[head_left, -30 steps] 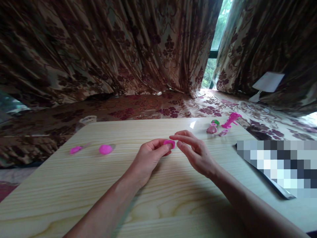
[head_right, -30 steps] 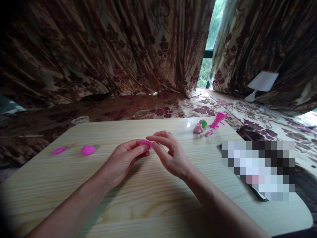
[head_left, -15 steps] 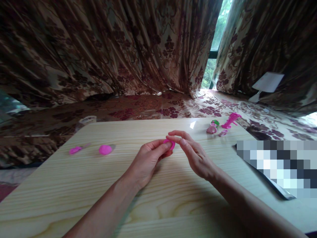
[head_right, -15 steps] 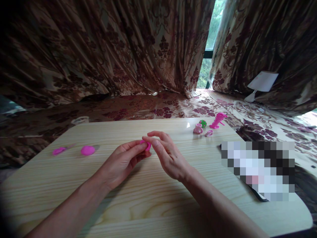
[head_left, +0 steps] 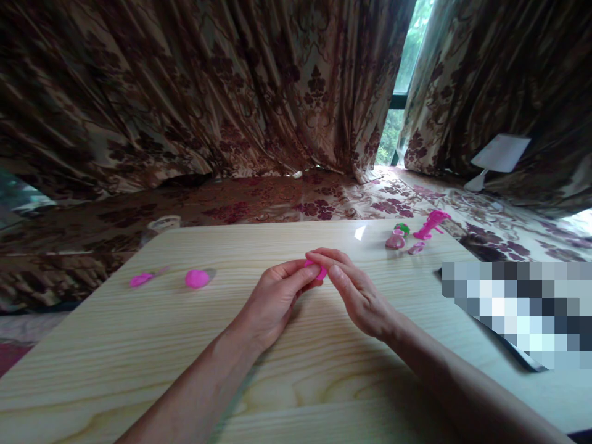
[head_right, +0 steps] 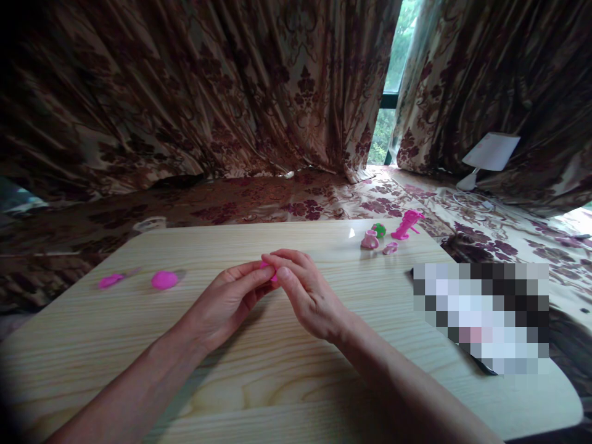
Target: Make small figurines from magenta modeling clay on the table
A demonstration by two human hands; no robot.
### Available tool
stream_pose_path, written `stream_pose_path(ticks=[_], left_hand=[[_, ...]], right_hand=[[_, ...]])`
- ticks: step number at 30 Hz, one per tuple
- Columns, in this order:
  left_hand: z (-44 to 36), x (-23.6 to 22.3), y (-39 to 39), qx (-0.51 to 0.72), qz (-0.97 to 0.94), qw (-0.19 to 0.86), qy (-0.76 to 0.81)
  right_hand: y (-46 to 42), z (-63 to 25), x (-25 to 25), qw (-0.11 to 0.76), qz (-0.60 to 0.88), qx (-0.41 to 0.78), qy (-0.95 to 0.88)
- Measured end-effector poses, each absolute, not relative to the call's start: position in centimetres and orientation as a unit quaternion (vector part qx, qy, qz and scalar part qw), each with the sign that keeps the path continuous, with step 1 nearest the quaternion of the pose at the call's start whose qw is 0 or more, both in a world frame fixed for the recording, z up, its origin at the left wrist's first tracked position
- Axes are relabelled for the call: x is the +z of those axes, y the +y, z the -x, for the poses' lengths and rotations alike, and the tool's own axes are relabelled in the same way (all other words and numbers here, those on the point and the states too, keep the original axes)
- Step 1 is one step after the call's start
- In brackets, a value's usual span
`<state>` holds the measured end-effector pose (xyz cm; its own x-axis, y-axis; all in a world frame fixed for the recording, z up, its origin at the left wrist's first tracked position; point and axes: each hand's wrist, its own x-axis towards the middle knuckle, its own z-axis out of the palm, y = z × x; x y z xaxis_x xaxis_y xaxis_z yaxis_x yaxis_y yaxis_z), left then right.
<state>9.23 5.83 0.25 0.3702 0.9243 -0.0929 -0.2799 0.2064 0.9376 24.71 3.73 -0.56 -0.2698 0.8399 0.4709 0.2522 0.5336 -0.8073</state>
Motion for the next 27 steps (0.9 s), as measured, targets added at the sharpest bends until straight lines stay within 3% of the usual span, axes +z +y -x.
stream_pose_path(ticks=[12, 20, 27], left_hand=[[-9.0, 0.1, 5.8, 0.392, -0.608, 0.556, 0.409], [-9.0, 0.1, 5.9, 0.396, -0.599, 0.571, 0.397], [-9.2, 0.3, 5.6, 0.411, -0.579, 0.586, 0.389]], right_hand=[[3.9, -25.2, 0.2, 0.482, 0.388, 0.319, -0.719], [4.0, -25.4, 0.3, 0.514, 0.39, 0.299, -0.703], [3.8, -25.4, 0.5, 0.486, 0.389, 0.319, -0.715]])
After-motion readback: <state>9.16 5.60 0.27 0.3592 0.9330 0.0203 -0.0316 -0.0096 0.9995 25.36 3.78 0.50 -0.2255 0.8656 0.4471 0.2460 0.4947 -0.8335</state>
